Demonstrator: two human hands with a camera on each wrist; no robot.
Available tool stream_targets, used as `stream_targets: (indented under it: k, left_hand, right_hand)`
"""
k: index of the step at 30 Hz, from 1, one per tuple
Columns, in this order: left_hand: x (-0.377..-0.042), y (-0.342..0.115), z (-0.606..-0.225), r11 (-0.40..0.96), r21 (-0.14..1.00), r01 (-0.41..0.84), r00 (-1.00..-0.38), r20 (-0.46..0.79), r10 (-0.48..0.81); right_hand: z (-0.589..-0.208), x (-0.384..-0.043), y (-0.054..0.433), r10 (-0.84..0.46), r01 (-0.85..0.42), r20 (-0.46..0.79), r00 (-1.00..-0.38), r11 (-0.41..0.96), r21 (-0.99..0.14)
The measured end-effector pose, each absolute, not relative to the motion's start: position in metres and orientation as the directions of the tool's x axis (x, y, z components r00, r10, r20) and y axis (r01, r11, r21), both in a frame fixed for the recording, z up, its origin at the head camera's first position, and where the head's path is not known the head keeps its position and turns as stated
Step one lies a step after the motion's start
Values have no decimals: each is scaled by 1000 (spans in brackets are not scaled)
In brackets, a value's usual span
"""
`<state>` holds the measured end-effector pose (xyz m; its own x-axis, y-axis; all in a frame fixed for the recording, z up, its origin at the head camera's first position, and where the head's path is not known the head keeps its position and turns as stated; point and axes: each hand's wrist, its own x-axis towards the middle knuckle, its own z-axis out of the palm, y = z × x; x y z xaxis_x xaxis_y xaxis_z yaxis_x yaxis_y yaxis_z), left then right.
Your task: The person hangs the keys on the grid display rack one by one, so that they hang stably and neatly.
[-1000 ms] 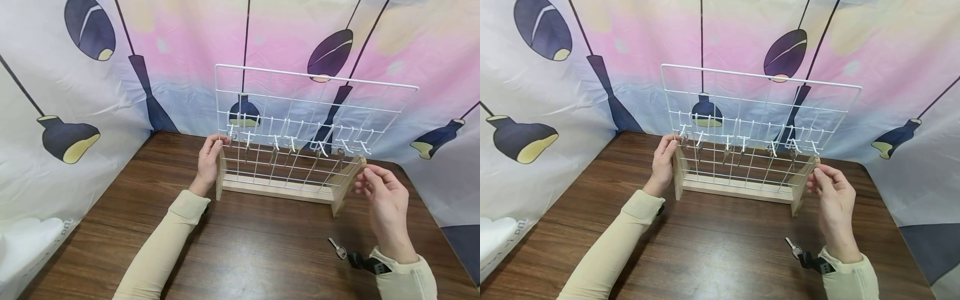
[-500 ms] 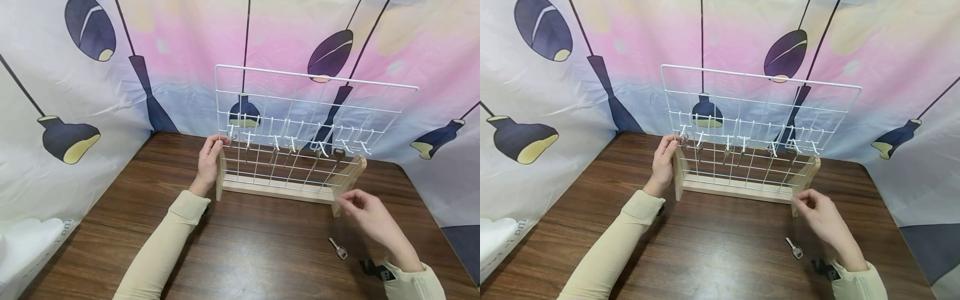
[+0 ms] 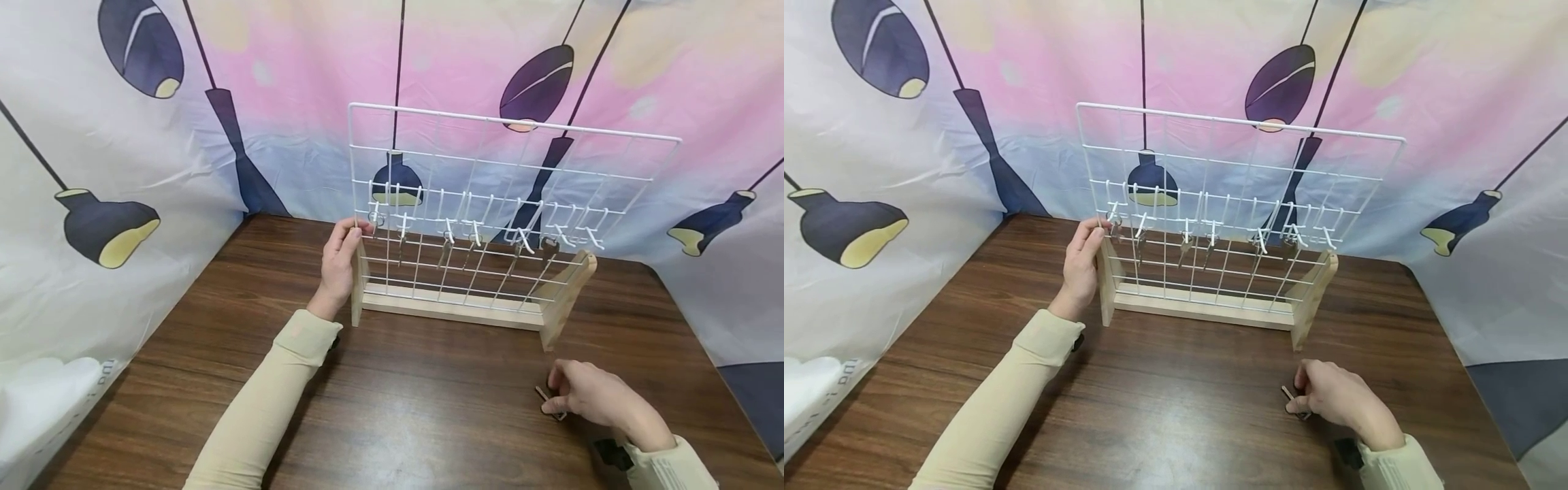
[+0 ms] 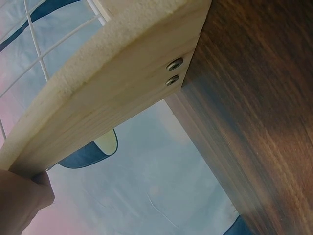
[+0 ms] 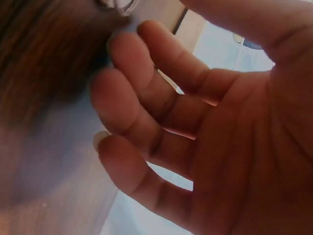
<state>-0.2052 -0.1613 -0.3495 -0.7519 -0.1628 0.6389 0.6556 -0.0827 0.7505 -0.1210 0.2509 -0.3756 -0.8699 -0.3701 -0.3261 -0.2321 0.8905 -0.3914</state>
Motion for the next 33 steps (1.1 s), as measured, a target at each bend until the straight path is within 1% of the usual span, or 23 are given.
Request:
stream_targets:
  k: [6,10,16,22,27,30,33]
  left_hand:
    - [-204,-162,-349,-86,757,648,-759,632,-156]
    - [-203,-161,-348,-87,757,648,-759,632,-158]
    - [-203,-162,-348,-68,762,645,-761,630,-153]
    - [-203,-162,-348,-78,765,640,-765,624,-158]
    - [-203,-162,-348,-89,759,645,-761,628,-162]
    - [-203,-162,-349,-90,755,649,-758,632,-162]
    - [-203,-162,-349,-90,750,655,-753,638,-160]
  right_hand:
    - [-376,-119,254,-351,-204,-388,-852,906,-371]
    - [-375,-117,256,-349,-184,-413,-841,902,-390]
    - [-376,-115,257,-355,-196,-373,-857,895,-401]
    - [-374,-114,255,-335,-166,-406,-850,903,-397]
    - [-376,-112,255,-354,-201,-374,-857,899,-390]
    - [-378,-111,258,-404,-245,-341,-849,872,-424]
    - [-380,-113,263,-461,-265,-325,-826,826,-497]
